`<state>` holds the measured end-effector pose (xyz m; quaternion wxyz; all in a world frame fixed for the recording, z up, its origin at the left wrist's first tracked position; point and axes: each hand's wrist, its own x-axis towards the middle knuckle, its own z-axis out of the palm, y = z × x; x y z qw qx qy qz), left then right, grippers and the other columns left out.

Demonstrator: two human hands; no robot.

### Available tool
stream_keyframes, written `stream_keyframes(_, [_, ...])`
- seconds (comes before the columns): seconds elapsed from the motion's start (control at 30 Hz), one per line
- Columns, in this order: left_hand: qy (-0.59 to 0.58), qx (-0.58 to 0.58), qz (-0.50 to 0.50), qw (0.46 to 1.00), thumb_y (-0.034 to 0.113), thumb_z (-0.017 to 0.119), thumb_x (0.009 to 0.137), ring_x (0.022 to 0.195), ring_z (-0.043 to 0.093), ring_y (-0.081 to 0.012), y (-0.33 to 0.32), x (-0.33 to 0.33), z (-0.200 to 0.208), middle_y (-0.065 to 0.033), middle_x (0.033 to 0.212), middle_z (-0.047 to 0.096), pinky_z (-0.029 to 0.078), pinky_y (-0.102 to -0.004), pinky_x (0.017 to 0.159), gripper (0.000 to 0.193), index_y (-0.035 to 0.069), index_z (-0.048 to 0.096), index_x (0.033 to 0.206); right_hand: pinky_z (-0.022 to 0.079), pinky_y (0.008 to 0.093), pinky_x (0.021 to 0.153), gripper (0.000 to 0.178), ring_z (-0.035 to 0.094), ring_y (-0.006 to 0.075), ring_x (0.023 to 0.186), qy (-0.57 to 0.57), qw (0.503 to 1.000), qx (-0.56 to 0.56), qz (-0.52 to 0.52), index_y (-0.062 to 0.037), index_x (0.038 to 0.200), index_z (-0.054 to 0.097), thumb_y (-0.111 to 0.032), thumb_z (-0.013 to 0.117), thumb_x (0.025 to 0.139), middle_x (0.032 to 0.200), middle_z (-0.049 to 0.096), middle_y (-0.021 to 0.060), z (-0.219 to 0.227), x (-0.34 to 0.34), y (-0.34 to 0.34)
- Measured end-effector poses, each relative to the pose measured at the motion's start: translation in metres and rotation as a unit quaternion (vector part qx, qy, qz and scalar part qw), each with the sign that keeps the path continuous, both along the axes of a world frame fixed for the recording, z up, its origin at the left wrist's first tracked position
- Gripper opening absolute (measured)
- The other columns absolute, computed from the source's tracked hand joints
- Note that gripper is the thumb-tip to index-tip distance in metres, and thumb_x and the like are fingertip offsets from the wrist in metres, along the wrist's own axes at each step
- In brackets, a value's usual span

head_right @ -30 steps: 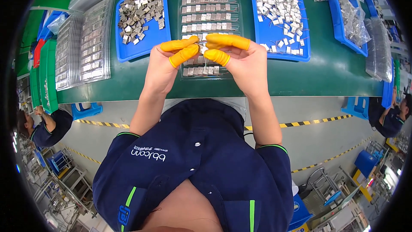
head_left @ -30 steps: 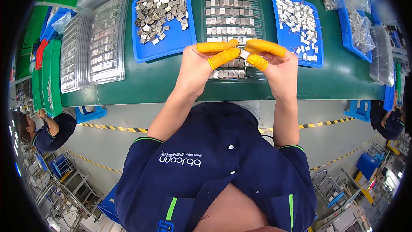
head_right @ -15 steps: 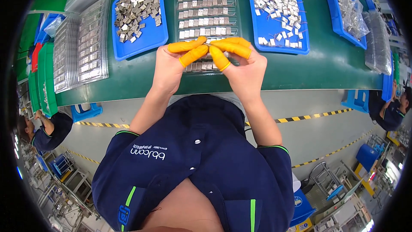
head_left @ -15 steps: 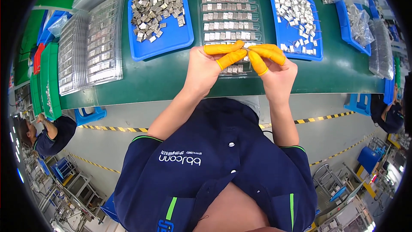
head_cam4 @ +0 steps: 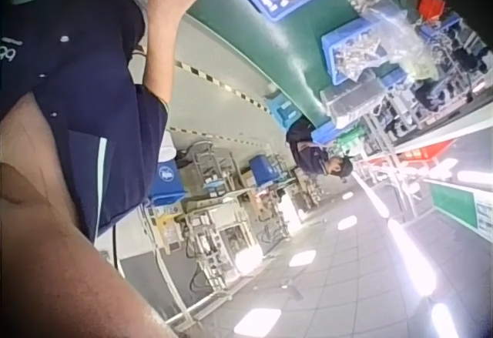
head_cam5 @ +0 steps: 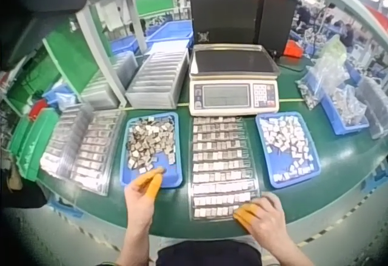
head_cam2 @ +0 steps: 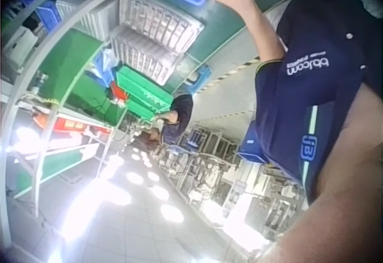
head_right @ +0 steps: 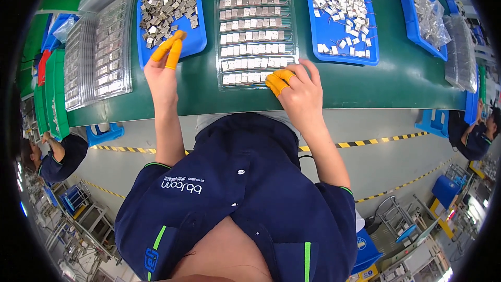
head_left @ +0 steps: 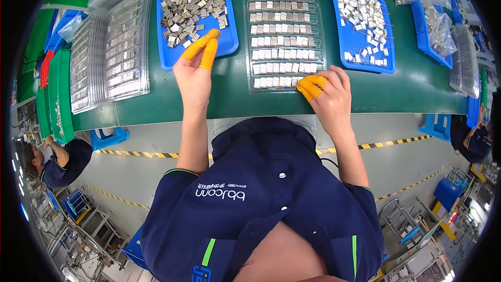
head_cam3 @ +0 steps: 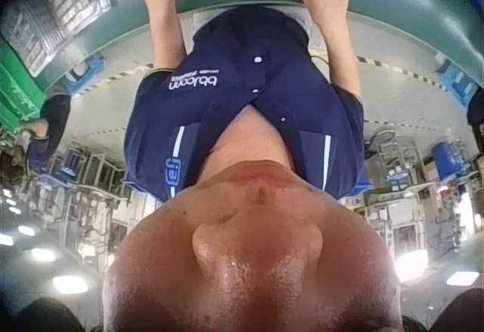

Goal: The person assembles electronic components by hand using parts from trays and places the assembled units into a slotted plastic tray. They then stack the filled tray, pour additional components from a plastic bag into a tray, position a new empty slotted tray, and assemble more components.

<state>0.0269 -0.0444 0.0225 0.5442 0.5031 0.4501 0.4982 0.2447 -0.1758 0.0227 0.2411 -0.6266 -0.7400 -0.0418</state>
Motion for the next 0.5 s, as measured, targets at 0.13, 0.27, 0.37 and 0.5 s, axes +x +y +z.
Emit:
stream_keyframes(0.13, [0.029, 0.009, 0.044, 0.999, 0.002, 0.059, 0.083, 0.097, 0.057, -0.0159, 0.009, -0.017, 0.002, -0.0126, 0.103, 0.062, 0.042, -0.0252, 0.088, 0.022, -0.005, 0.059, 0.104, 0.034, 0.0429, 0.096, 0.022, 0.054, 0.0182, 0.090, 0.002, 1.000, -0.014, 0.013, -0.0088, 0.079, 0.066, -0.007, 0.071, 0.058, 0.084, 0.061, 0.0014, 0.005, 0.006, 0.003])
stream_keyframes(0.27, [0.084, 0.036, 0.079, 0.993, 0.003, 0.059, 0.082, 0.095, 0.057, -0.0142, 0.025, -0.041, -0.002, -0.0109, 0.102, 0.062, 0.043, -0.0239, 0.086, 0.022, -0.003, 0.061, 0.103, 0.036, 0.0418, 0.090, 0.023, 0.055, 0.0234, 0.092, 0.084, 0.986, 0.080, -0.117, -0.0080, 0.090, 0.063, -0.008, 0.070, 0.068, 0.089, 0.062, 0.0049, 0.003, 0.048, 0.015])
stream_keyframes(0.37, [0.252, 0.074, 0.061, 0.963, 0.008, 0.064, 0.079, 0.092, 0.058, -0.0177, 0.044, -0.050, -0.005, -0.0115, 0.099, 0.063, 0.043, -0.0258, 0.084, 0.021, 0.003, 0.064, 0.100, 0.044, 0.0334, 0.072, 0.018, 0.057, 0.0267, 0.081, 0.155, 0.964, 0.051, -0.211, -0.0055, 0.090, 0.065, -0.010, 0.066, 0.073, 0.090, 0.062, 0.0095, 0.007, 0.084, 0.046])
stream_keyframes(0.5, [0.490, 0.139, 0.066, 0.858, 0.014, 0.070, 0.070, 0.087, 0.056, -0.0264, 0.058, -0.049, -0.011, -0.0128, 0.089, 0.063, 0.044, -0.0325, 0.079, 0.024, 0.010, 0.068, 0.094, 0.046, 0.0347, 0.065, 0.018, 0.058, 0.0272, 0.074, 0.071, 0.944, -0.048, -0.319, -0.0029, 0.088, 0.065, -0.012, 0.067, 0.073, 0.085, 0.061, 0.0136, -0.027, 0.121, 0.073])
